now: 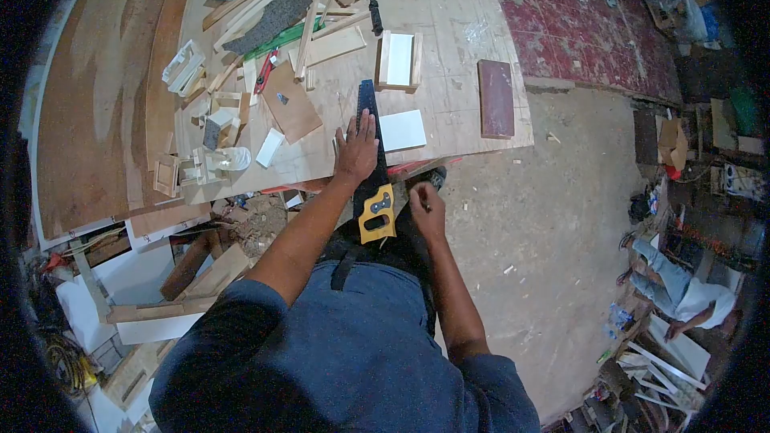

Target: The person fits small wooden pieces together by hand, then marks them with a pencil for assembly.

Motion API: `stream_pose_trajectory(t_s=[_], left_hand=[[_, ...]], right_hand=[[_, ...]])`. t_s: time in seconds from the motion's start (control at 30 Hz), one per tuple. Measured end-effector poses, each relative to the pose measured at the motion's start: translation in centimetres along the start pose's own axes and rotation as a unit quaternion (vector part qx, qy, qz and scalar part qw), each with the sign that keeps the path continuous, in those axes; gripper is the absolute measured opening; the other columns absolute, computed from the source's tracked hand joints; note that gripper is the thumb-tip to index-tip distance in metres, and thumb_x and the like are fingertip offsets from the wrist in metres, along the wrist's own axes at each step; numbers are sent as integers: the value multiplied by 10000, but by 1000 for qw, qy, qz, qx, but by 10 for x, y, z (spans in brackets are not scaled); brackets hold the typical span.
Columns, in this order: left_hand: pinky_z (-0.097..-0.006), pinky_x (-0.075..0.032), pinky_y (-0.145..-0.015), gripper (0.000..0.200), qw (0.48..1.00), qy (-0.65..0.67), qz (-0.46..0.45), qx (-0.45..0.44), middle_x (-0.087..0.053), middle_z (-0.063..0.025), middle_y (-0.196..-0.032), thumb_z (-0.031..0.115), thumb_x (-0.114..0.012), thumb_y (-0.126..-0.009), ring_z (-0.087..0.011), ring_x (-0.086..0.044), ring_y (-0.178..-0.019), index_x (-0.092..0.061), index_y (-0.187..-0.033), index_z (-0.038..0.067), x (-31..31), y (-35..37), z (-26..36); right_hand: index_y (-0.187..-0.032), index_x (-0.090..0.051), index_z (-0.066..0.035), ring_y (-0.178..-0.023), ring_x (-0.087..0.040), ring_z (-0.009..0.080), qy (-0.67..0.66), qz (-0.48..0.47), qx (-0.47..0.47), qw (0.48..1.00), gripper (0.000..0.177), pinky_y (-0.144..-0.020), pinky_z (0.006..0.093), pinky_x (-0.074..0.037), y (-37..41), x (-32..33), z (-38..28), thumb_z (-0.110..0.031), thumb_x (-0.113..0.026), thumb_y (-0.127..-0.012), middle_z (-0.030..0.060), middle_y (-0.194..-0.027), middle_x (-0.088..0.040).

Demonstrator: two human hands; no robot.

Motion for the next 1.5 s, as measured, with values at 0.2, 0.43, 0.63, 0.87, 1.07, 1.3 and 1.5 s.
stream_pose_trajectory(t_s=[0.2, 0.43, 0.63, 0.87, 1.07, 1.3, 1.5], left_hand=[[-626, -267, -1088, 651, 999, -14, -30, 5, -205, -120, -1598, 315, -477, -969, -349, -285, -1421, -245, -1510, 37, 6, -3, 1], [-675, -231, -1087, 649, 997, -9, -68, 29, -184, -68, -1611, 282, -463, -953, -331, -259, -1435, -239, -1525, 71, 1, -7, -1], [-706, -211, -1080, 651, 996, 16, -81, 43, -161, -77, -1618, 226, -430, -929, -347, -256, -1434, -234, -1525, 54, 0, -10, -3], [-727, -206, -1072, 734, 988, 47, -137, 50, -133, -91, -1625, 249, -485, -868, -386, -207, -1453, -234, -1525, 40, 5, -11, -2], [-757, -225, -1044, 824, 982, 27, -180, 57, -136, -83, -1625, 293, -552, -810, -410, -193, -1453, -229, -1529, 53, 19, -10, 0], [-712, -220, -1092, 773, 974, 18, -217, 63, -144, -81, -1622, 248, -515, -847, -394, -165, -1465, -213, -1533, 57, 31, -10, 2], [-729, -202, -1086, 777, 977, -8, -205, 51, -148, -105, -1618, 252, -517, -847, -396, -160, -1465, -209, -1534, 58, 16, -12, 0]], right_hand=[[-1021, -626, 12, -839, -640, 110, -17, 14, 197, 980, 151, -741, 254, -502, -63, -24, -97, -73, -650, -898, 73, -888, -678], [-1005, -637, 15, -881, -699, 208, 54, 25, 283, 957, 172, -795, 303, -527, -107, -56, -113, -55, -677, -853, 137, -926, -694], [-996, -644, -2, -860, -701, 259, 47, 45, 267, 961, 162, -776, 324, -528, -111, -59, -112, -83, -675, -859, 157, -907, -692], [-982, -648, -17, -841, -685, 316, 117, 53, 289, 949, 174, -764, 365, -529, -115, -65, -115, -130, -685, -854, 164, -898, -688], [-966, -648, -39, -833, -661, 338, 123, 68, 293, 946, 169, -743, 402, -521, -119, -67, -111, -151, -688, -846, 161, -874, -677], [-952, -656, -44, -824, -643, 347, 165, 65, 283, 943, 172, -733, 418, -505, -111, -66, -109, -165, -701, -839, 164, -858, -673], [-939, -673, -39, -800, -646, 350, 148, 72, 249, 955, 175, -724, 424, -504, -119, -67, -110, -174, -711, -834, 178, -834, -672]])
Point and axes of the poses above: each hand's wrist, its own y-axis away from the middle knuckle, its own x-axis out of the back of the hand, z = x × y, the point moved 10 cm from there along -y, towards the middle knuckle
